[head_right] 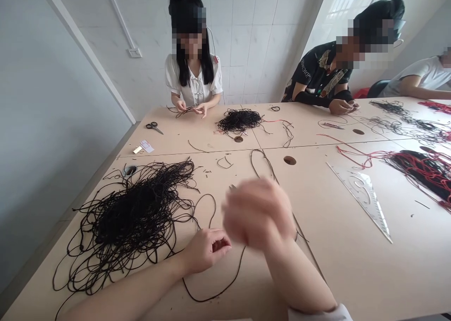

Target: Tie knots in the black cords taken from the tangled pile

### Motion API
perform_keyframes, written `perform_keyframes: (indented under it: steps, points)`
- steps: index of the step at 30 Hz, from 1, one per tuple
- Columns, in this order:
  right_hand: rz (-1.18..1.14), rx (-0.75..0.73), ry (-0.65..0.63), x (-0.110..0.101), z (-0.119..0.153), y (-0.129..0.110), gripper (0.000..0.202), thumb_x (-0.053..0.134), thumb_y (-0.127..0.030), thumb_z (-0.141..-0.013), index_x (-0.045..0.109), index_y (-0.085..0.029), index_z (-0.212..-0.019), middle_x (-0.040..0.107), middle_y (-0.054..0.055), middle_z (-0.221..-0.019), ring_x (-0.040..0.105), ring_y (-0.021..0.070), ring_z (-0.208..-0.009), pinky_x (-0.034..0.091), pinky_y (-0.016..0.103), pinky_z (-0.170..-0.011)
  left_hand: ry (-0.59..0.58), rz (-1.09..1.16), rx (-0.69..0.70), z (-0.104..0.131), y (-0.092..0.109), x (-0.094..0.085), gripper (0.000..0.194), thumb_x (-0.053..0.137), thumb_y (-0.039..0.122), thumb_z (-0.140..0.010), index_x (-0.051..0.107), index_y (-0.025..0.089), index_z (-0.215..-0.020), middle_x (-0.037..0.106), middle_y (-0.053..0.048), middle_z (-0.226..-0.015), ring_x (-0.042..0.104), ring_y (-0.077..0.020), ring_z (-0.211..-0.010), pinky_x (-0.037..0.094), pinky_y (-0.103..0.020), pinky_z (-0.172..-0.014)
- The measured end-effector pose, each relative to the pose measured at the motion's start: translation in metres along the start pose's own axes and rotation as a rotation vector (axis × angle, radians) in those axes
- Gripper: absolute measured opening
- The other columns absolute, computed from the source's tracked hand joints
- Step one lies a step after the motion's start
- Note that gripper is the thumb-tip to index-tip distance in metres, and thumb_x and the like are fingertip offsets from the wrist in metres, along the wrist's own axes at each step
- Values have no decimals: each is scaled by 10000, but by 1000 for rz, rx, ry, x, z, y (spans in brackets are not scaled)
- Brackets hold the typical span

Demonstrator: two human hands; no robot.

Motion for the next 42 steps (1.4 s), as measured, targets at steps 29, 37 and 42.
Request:
perform_keyframes:
  steps: [29, 37, 42]
  points:
    - [173, 221, -841, 229, -90, 127, 265, 344, -200, -977, 556, -130, -1119, 589, 175, -1175, 563, 265, -1054, 432, 375, -903, -48, -8, -17, 4, -1, 1, 138, 578, 309, -841, 662, 201, -861, 667, -1, -754, 572, -121, -638, 423, -222, -606]
    - [-43, 251, -781, 212, -56, 92, 321, 308, -216, -1011, 537, -153, -1228, 549, 131, -1290, 586, 179, -1064, 456, 292, -879, -54, 42, 11, 4, -6, 4, 155, 573, 274, -840, 681, 181, -900, 686, -26, -816, 595, -127, -663, 467, -228, -646]
    - [-292, 287, -841, 127, -17, 71, 235, 424, -256, -971, 627, -192, -1071, 658, 69, -1072, 618, 153, -892, 483, 286, -778, 0, 161, -2, 2, 1, -4, 121, 583, 211, -835, 677, 153, -883, 671, -41, -830, 599, -118, -670, 485, -221, -642]
Point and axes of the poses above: each hand's wrist, its own z-axis away from the middle knuckle, its own x-axis out of the palm, y = z × x, the point moved 2 cm from there along -z, towards the middle knuckle
